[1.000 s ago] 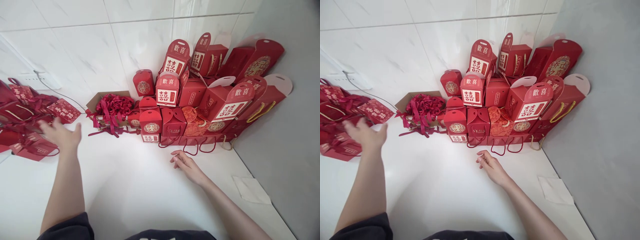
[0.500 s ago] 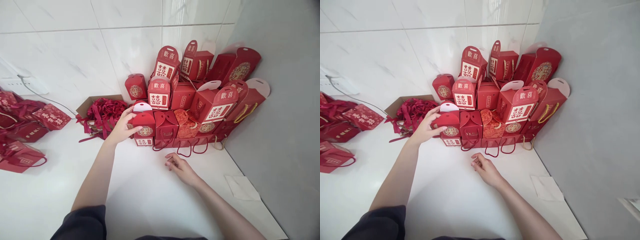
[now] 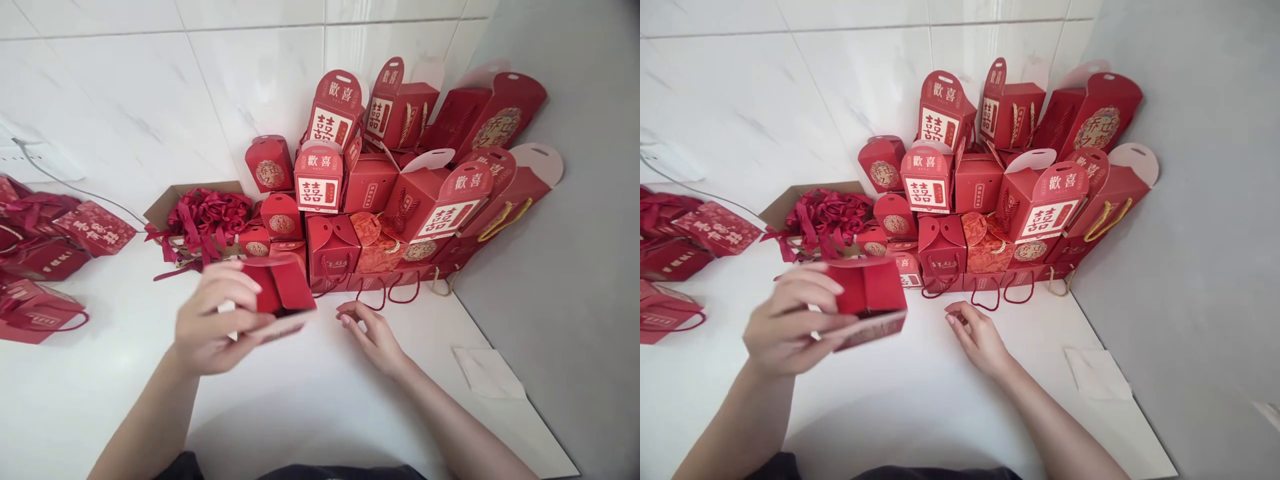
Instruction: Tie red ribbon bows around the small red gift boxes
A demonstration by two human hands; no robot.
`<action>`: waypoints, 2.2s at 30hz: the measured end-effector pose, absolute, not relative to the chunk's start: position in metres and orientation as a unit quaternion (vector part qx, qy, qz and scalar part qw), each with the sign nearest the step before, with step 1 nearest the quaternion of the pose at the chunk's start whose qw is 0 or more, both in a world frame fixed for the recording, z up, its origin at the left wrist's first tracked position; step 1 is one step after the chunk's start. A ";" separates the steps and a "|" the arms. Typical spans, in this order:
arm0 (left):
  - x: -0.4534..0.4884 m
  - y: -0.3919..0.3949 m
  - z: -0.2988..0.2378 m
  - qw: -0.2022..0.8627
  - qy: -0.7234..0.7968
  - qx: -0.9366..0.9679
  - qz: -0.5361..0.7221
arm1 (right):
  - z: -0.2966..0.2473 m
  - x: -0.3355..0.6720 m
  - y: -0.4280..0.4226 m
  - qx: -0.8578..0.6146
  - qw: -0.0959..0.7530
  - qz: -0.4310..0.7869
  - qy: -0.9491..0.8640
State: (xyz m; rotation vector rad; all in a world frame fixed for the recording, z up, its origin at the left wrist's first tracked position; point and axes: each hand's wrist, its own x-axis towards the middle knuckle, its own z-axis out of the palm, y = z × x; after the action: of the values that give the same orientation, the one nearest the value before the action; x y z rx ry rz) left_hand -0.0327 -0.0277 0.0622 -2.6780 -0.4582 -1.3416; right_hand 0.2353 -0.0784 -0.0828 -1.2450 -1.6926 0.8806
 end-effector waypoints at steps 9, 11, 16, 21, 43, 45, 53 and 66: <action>0.009 -0.038 -0.023 -0.159 -0.108 -0.929 -0.317 | -0.076 0.244 -0.082 -0.391 0.451 0.125 -0.792; 0.011 -0.037 -0.031 -0.173 -0.103 -0.941 -0.272 | -0.071 0.243 -0.084 -0.372 0.411 0.101 -0.826; 0.012 -0.041 -0.041 -0.129 -0.082 -0.974 -0.169 | -0.055 0.235 -0.087 -0.380 0.296 0.117 -0.868; 0.009 -0.039 -0.045 -0.034 -0.090 -0.980 -0.174 | -0.046 0.236 -0.085 -0.425 0.244 0.123 -0.863; 0.004 -0.026 -0.085 0.121 -0.002 -0.890 -0.439 | -0.063 0.238 -0.082 -0.459 0.338 0.242 -0.785; 0.005 -0.027 -0.086 0.110 -0.005 -0.890 -0.442 | -0.066 0.237 -0.083 -0.467 0.351 0.239 -0.775; 0.007 -0.030 -0.096 -0.001 -0.040 -0.889 -0.456 | -0.070 0.240 -0.083 -0.458 0.349 0.271 -0.772; 0.010 -0.031 -0.088 -0.071 -0.261 -0.885 -0.379 | -0.079 0.236 -0.079 -0.406 0.379 0.156 -0.817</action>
State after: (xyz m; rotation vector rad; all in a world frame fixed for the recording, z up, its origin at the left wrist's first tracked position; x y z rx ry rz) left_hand 0.0104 -0.0314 -0.0880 -2.9127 -0.8594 -1.2468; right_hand 0.2359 -0.0787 -0.0792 -1.0371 -2.0861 0.3980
